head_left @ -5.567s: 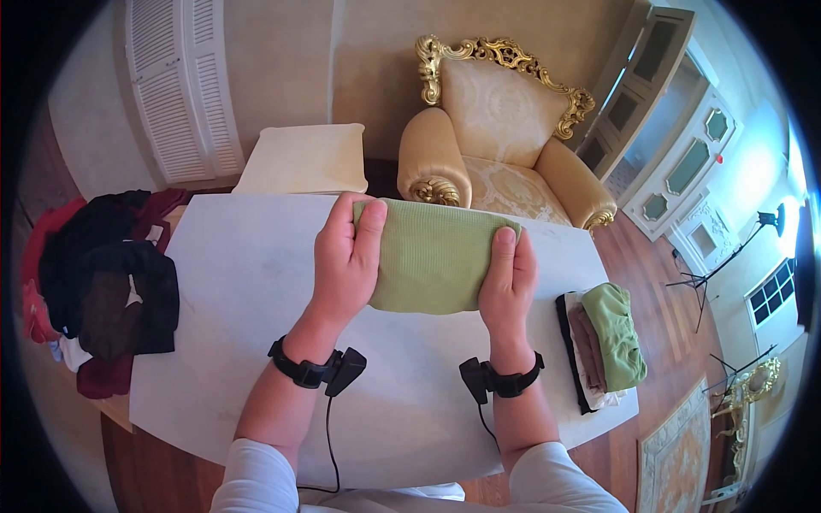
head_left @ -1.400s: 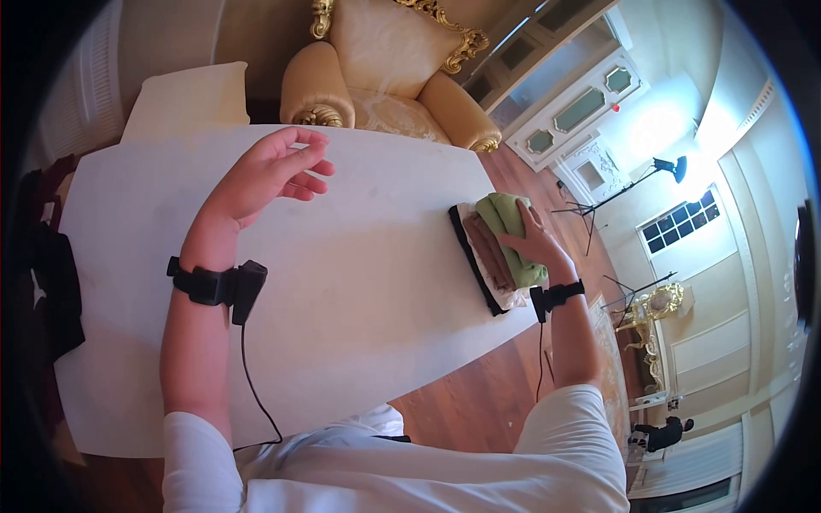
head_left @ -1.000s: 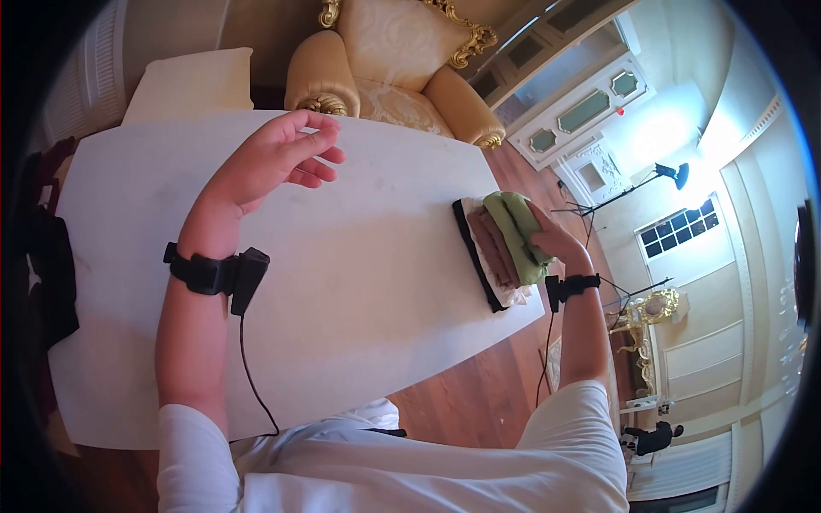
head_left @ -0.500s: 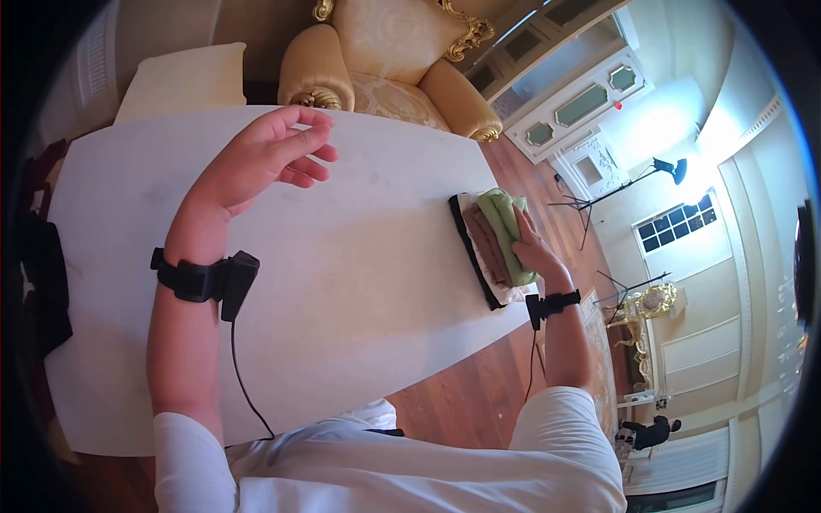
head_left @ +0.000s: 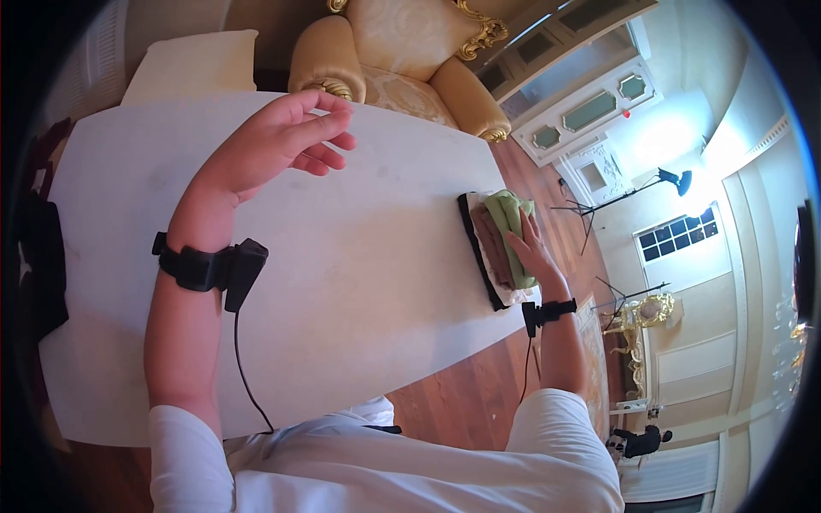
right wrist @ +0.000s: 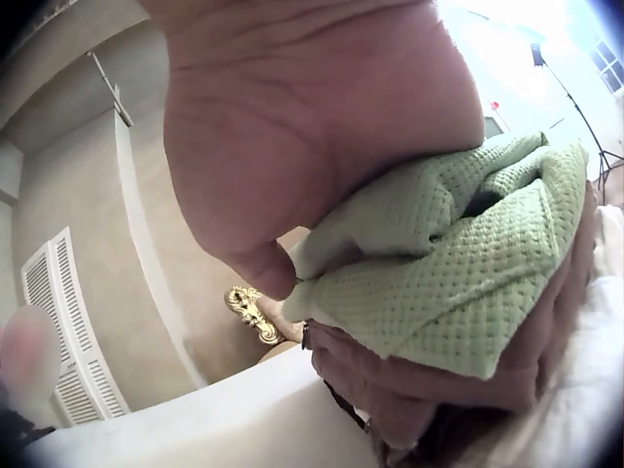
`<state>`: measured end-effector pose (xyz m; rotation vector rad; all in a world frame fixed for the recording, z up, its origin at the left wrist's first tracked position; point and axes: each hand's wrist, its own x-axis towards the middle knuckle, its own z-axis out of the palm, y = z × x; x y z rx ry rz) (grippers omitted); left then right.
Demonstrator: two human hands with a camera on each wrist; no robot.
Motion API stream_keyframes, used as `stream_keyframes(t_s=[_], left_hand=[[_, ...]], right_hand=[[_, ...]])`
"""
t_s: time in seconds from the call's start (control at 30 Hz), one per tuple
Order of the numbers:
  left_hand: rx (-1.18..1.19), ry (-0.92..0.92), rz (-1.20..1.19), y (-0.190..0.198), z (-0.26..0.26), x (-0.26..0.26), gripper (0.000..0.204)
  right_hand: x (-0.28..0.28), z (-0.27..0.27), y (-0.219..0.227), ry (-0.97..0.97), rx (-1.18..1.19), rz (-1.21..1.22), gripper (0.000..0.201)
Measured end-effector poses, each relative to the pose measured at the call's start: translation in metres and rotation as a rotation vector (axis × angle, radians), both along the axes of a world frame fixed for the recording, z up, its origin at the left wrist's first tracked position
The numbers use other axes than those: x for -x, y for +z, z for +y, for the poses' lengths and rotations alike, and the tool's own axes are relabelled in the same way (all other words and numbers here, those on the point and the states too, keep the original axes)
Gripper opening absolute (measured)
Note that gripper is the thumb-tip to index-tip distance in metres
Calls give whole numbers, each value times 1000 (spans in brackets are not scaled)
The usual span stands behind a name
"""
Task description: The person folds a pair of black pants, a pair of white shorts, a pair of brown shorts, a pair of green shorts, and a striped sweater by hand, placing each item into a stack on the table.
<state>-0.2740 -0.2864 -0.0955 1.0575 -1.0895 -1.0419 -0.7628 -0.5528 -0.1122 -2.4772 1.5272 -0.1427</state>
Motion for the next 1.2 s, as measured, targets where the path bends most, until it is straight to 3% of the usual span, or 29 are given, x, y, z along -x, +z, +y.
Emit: stream_keyframes(t_s=[0.27, 0.47, 0.57, 0.7, 0.8, 0.9, 0.97, 1.1, 1.2], left_hand=[[-10, 0, -9, 3, 1, 2, 45], [0, -25, -5, 9, 3, 5, 45], [27, -38, 9, 10, 4, 4, 45], [47, -53, 24, 11, 5, 4, 46], [54, -68, 28, 12, 6, 5, 46], [60, -80, 30, 12, 6, 6, 46], [59, -83, 29, 13, 6, 6, 46], [74, -94, 37, 14, 7, 6, 46], [87, -90, 41, 14, 7, 6, 46]], right_hand=[[-22, 32, -11, -1, 197, 241, 129], [-37, 44, -12, -67, 243, 354, 130], [-34, 41, -8, -65, 194, 292, 130], [-17, 21, 1, 21, 163, 23, 103], [-9, 8, 16, -157, -10, -242, 80], [-5, -13, 26, -260, 52, -361, 65], [2, -39, 24, -277, 62, -306, 68], [-21, -40, 20, -330, 214, -9, 77], [-32, -41, 9, -305, 219, 48, 83]])
